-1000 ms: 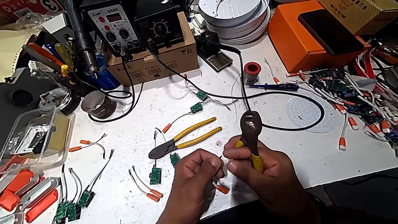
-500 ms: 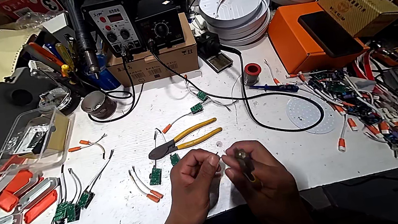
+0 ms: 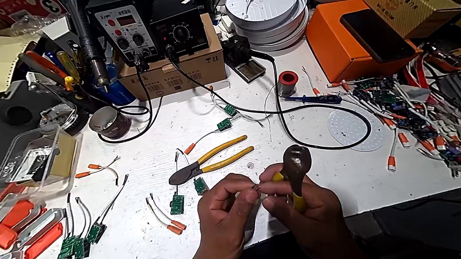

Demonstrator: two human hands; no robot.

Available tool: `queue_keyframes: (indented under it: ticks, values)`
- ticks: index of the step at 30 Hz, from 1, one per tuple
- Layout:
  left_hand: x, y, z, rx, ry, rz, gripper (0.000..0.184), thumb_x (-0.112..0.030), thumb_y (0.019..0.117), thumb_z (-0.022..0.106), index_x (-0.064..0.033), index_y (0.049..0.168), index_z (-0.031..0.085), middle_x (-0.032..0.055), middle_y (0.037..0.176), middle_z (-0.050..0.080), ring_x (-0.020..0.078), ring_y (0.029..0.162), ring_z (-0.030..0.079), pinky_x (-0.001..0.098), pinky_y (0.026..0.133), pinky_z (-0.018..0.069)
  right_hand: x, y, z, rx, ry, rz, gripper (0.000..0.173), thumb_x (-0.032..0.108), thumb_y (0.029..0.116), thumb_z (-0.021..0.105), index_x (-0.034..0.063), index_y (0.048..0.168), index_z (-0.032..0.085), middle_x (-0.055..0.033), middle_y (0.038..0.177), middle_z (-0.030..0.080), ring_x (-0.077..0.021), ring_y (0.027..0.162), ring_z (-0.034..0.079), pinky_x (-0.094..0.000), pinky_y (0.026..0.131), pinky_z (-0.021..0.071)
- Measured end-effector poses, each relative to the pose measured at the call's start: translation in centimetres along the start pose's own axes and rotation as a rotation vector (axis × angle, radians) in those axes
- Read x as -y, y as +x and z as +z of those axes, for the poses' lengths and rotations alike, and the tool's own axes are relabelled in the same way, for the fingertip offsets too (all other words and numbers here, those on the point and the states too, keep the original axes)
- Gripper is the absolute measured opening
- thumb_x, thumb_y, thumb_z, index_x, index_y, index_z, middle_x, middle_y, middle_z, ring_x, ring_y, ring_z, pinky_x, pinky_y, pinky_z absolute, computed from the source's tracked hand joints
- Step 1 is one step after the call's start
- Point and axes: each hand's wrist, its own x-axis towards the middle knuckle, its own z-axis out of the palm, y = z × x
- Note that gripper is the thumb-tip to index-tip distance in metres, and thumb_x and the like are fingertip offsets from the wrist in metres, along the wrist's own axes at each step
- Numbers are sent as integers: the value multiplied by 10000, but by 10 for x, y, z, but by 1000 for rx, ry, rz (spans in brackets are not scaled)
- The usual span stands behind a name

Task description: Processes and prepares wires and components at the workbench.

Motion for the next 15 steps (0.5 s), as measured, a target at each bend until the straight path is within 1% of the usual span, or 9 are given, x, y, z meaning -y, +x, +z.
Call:
queue_keyframes:
  ticks: [5, 7, 9, 11, 13, 15]
  values:
    - [-1, -1, -2, 15, 145, 86, 115, -177, 999, 682, -83, 1033, 737, 20, 990, 714, 107, 995, 661, 269, 912, 543, 1, 1, 0, 17, 28, -5, 166, 162, 971, 710, 16, 1032, 761, -104, 1137, 690, -70, 967, 653, -176, 792, 562]
    - [-1, 0, -4, 21, 232, 135, 109, -189, 997, 687, -98, 1030, 738, 5, 982, 714, 114, 1009, 652, 280, 932, 524, 1, 1, 0, 27, 54, 3, 169, 169, 972, 711, 18, 1034, 756, -98, 1140, 687, -62, 951, 647, -171, 778, 556]
    - [0, 0, -6, 28, 329, 204, 96, -192, 993, 695, -109, 1020, 736, -8, 982, 705, 118, 1029, 640, 286, 948, 511, 0, 2, 0, 35, 87, 18, 175, 175, 973, 712, 17, 1032, 755, -95, 1138, 683, -32, 879, 626, -148, 721, 535]
    - [0, 1, -9, 38, 448, 294, 82, -193, 993, 695, -121, 1012, 730, -20, 989, 699, 120, 1058, 630, 301, 981, 493, 0, 2, -1, 48, 132, 35, 183, 178, 970, 718, 9, 1029, 755, -102, 1139, 684, -27, 848, 629, -146, 699, 540]
    - [1, 2, -13, 44, 562, 391, 70, -195, 989, 697, -133, 1006, 725, -32, 990, 698, 120, 1066, 618, 320, 1000, 473, 0, 3, -2, 75, 172, 51, 185, 171, 973, 713, -2, 1028, 746, -104, 1132, 680, -37, 850, 639, -154, 698, 553]
    - [0, 2, -15, 55, 648, 451, 65, -202, 993, 688, -148, 1008, 720, -41, 995, 694, 120, 1076, 604, 338, 1019, 451, 0, 4, -3, 104, 224, 72, 181, 157, 976, 706, -15, 1025, 737, -106, 1127, 679, -51, 872, 647, -167, 717, 559]
